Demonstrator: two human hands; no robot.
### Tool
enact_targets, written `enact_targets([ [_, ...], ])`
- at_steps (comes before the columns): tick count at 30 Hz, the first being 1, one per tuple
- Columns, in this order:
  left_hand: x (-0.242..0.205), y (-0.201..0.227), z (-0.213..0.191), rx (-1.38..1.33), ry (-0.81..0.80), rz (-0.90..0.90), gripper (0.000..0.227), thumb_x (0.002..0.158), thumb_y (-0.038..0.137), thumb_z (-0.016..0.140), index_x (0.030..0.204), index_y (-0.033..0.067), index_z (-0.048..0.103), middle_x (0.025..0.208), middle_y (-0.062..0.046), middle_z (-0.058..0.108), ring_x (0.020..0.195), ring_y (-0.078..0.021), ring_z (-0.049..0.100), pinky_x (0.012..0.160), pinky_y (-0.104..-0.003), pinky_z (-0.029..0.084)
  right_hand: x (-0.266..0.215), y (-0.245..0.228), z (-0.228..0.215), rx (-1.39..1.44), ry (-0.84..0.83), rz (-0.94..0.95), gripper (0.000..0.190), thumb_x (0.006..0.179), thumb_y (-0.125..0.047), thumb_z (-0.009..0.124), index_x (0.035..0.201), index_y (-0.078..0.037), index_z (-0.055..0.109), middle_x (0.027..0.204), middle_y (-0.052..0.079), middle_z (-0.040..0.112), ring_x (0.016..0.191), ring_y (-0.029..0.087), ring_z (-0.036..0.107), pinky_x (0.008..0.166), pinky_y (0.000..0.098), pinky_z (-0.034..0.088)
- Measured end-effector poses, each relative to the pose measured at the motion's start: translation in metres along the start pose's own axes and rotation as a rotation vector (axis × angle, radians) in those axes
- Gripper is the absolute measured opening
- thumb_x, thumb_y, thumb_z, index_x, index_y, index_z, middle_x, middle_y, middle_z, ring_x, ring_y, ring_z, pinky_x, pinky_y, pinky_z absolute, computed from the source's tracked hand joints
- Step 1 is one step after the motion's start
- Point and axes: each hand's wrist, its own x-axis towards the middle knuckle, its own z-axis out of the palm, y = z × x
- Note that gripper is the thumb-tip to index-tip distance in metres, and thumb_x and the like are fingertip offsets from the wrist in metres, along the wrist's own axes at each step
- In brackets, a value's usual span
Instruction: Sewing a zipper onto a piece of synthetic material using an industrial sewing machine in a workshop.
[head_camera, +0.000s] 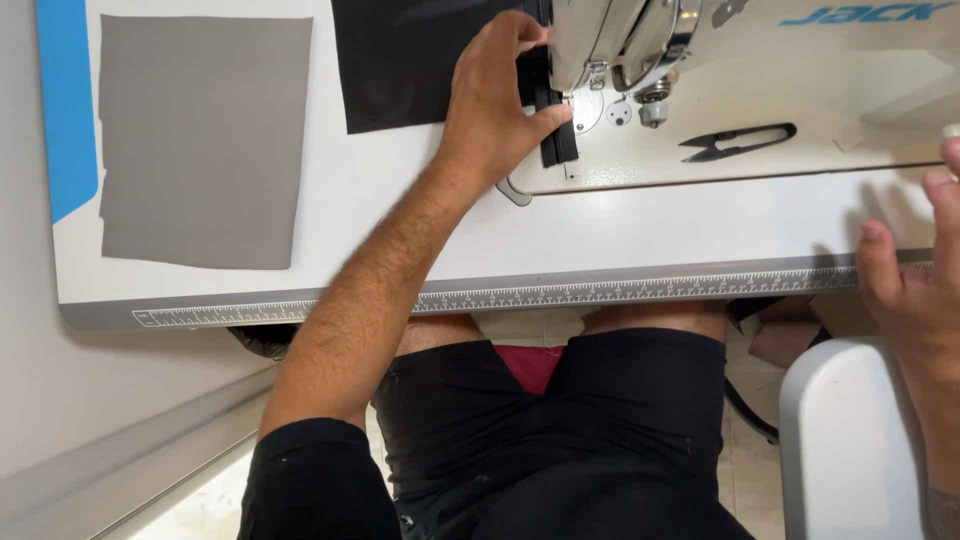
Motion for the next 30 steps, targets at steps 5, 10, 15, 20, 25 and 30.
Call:
enact_targets([
  [5,-0.003,-0.003,0.008,0.065,0.017,-0.032,0.102,0.068,0.016,0.106,0.138,0.0238,0.033,0.130,-0.009,0.067,0.129,-0.0312,0.057,0.112,-0.049,0.041,0.063,-0.048,-0.012,-0.052,-0.067,-0.222,0.028,0.108,-0.008,0.071,0.121,0.018,0.071,0.135,0.035,0.077,0.126,0.051,0.072,0.109,0.0562,0.054],
  [10,-0.018,-0.017,-0.007,0.172,0.066,0.099,0.095,0.075,0.004,0.094,0.147,0.0211,0.034,0.106,0.006,0.072,0.114,-0.0195,0.063,0.116,-0.049,0.042,0.091,-0.039,0.021,-0.380,-0.211,-0.257,0.030,0.110,-0.027,0.071,0.134,-0.009,0.075,0.141,0.001,0.079,0.134,0.019,0.073,0.112,0.0336,0.052],
  [15,-0.046,-0.015,-0.031,0.271,0.176,0.207,0.049,0.072,-0.009,0.078,0.115,0.0110,0.067,0.091,0.001,0.066,0.097,-0.0227,0.058,0.111,-0.049,0.041,0.083,-0.014,0.054,-0.255,-0.268,-0.126,0.034,0.102,-0.020,0.080,0.135,-0.012,0.076,0.121,0.004,0.073,0.112,0.028,0.067,0.094,0.0398,0.055],
  [20,-0.079,0.006,-0.050,0.244,0.265,0.284,0.012,0.084,0.001,0.078,0.094,0.0062,0.074,0.090,-0.002,0.070,0.095,-0.0229,0.061,0.111,-0.054,0.040,0.090,-0.058,0.054,0.016,-0.352,0.058,0.027,0.098,-0.001,0.074,0.124,0.006,0.075,0.103,0.018,0.063,0.098,0.037,0.061,0.086,0.0471,0.053],
  [25,-0.108,0.007,-0.046,0.085,0.360,0.218,0.017,0.091,0.012,0.081,0.106,0.0142,0.077,0.097,0.002,0.072,0.105,-0.0220,0.066,0.114,-0.046,0.038,0.112,-0.164,0.064,1.271,-0.468,0.660,0.026,0.093,0.003,0.047,0.115,0.008,0.060,0.083,0.019,0.066,0.063,0.027,0.069,0.054,0.0352,0.053],
  [30,-0.117,0.011,-0.034,0.019,0.382,0.202,0.019,0.090,0.015,0.083,0.108,0.0154,0.078,0.099,0.003,0.075,0.104,-0.0221,0.067,0.113,-0.047,0.040,0.154,-0.225,0.059,1.525,-0.483,1.043,0.030,0.104,-0.015,0.040,0.093,0.006,0.059,0.070,0.016,0.051,0.056,0.023,0.052,0.043,0.0338,0.039],
])
